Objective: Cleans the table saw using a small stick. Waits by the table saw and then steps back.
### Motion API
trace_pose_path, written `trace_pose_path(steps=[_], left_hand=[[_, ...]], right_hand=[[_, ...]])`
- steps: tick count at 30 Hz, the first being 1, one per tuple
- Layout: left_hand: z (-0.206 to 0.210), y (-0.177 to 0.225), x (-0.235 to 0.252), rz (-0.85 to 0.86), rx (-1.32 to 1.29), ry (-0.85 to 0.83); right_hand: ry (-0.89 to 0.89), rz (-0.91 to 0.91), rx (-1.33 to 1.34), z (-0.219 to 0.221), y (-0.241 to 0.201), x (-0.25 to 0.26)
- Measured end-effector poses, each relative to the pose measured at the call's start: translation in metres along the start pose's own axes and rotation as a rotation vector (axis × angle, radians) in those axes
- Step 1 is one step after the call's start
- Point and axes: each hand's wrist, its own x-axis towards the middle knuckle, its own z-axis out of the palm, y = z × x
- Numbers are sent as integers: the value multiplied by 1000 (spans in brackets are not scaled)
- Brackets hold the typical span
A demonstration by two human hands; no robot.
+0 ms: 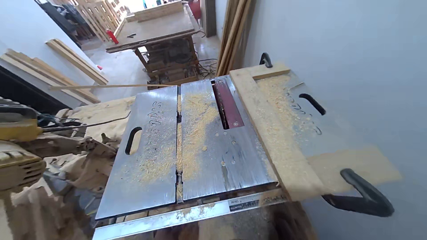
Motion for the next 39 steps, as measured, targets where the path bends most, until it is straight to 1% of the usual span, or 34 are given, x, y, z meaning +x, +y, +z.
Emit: trace_pose_path(steps=[1,2,3,4,5,6,7,9,11,14,16,19,20,21,22,23,24,26,27,29,32,34,36,39], left_hand=[[11,-4,13,-6,-165,133],[19,-5,25,2,-323,232],[26,-1,33,12,-464,284],[32,-5,46,49,-589,314],[35,-15,61,114,-694,296],[37,-26,76,180,-752,257],[38,-36,87,245,-776,221],[38,-39,98,311,-765,176],[39,-35,99,299,-726,168],[45,-28,98,277,-589,246],[50,-28,97,312,-371,311],[53,-20,95,379,48,426],[53,-17,94,379,213,453],[54,-13,90,337,388,459],[56,-10,86,291,504,455],[58,-9,84,274,522,466],[60,-11,86,284,448,486],[63,-18,90,324,131,494],[64,-22,92,338,-1,468],[66,-25,91,296,-166,378],[74,-24,90,141,-317,235],[81,-26,94,134,-415,222],[86,-24,93,191,-352,325],[83,-12,84,366,-129,455]], right_hand=[[-37,17,13,1,4,-1],[-27,16,-12,8,11,-3],[11,4,-27,13,14,-5],[68,-10,-44,16,14,-7],[128,-21,-71,21,16,-9],[166,-21,-87,26,17,-10],[153,-2,-90,27,16,-11],[48,65,-76,20,10,-12],[0,71,-67,18,9,-11],[44,32,-89,26,12,-11],[108,6,-112,33,15,-12],[175,-18,-133,39,18,-12],[188,-24,-139,41,19,-12],[193,-31,-143,42,20,-13],[187,-34,-146,43,20,-15],[179,-34,-141,42,20,-15],[176,-31,-136,41,19,-15],[179,-26,-137,40,18,-13],[181,-23,-137,39,18,-13],[195,-31,-146,39,18,-12],[170,-22,-153,38,19,-11],[133,-2,-122,34,18,-10],[98,23,-103,33,17,-10],[112,18,-108,34,19,-10]])
